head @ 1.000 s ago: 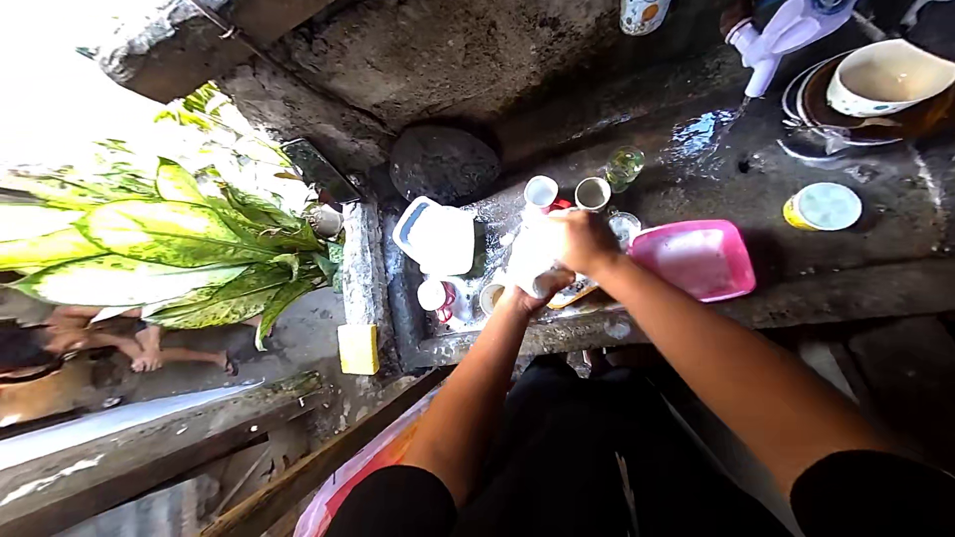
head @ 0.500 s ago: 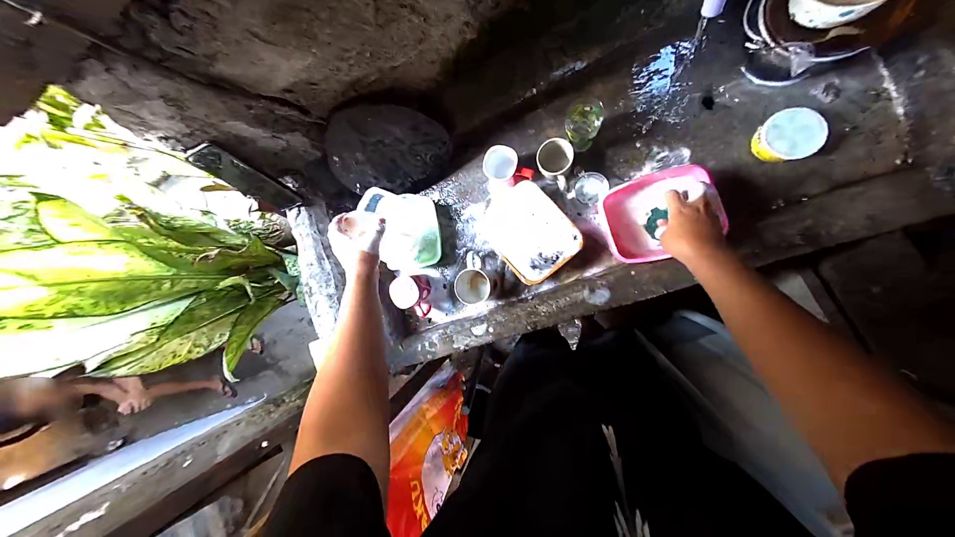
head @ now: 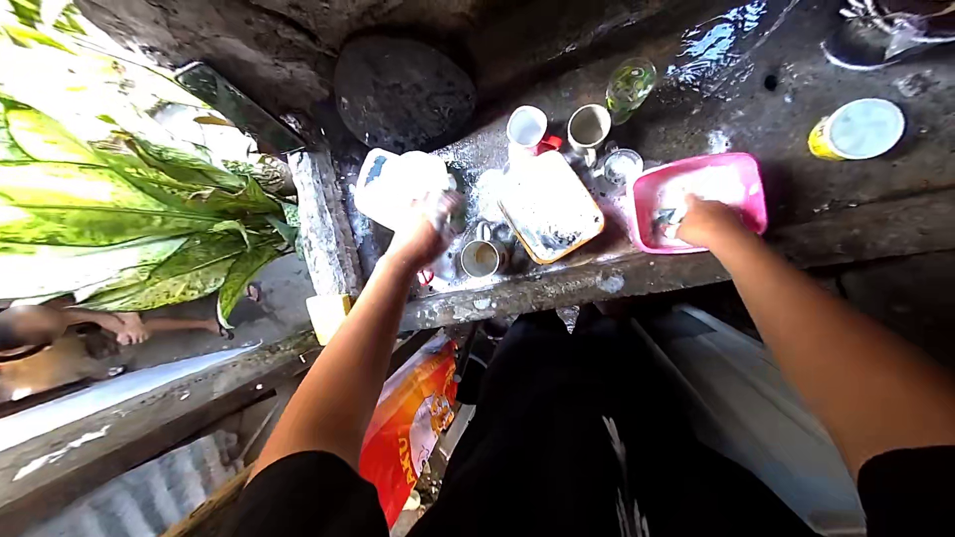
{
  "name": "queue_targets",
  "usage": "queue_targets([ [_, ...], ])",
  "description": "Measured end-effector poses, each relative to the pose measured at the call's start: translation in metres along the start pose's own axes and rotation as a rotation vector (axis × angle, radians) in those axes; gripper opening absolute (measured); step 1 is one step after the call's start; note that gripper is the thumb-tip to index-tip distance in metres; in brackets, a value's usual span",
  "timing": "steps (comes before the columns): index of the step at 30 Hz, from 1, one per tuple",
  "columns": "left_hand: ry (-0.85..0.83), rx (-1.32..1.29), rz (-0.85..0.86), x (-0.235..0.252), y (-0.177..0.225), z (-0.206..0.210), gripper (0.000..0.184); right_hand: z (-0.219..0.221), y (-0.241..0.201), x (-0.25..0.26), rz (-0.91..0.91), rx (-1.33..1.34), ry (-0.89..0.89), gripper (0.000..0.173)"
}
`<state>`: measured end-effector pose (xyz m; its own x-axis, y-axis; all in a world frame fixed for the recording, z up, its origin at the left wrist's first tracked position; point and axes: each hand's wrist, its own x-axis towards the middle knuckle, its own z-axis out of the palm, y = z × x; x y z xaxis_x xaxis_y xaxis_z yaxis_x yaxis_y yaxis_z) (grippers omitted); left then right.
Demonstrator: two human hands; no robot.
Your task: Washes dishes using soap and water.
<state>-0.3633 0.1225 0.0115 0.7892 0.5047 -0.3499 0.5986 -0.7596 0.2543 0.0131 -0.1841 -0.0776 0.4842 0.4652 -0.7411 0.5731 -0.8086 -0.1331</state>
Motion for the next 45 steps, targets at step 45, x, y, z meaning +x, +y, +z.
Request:
queue_targets([
  [45,0.140,-0.594,-0.147,0.035,0.158,0.004,0.060,-0.085,-0.088,-0.099,-0.810,1.800,-0.055,0.041],
])
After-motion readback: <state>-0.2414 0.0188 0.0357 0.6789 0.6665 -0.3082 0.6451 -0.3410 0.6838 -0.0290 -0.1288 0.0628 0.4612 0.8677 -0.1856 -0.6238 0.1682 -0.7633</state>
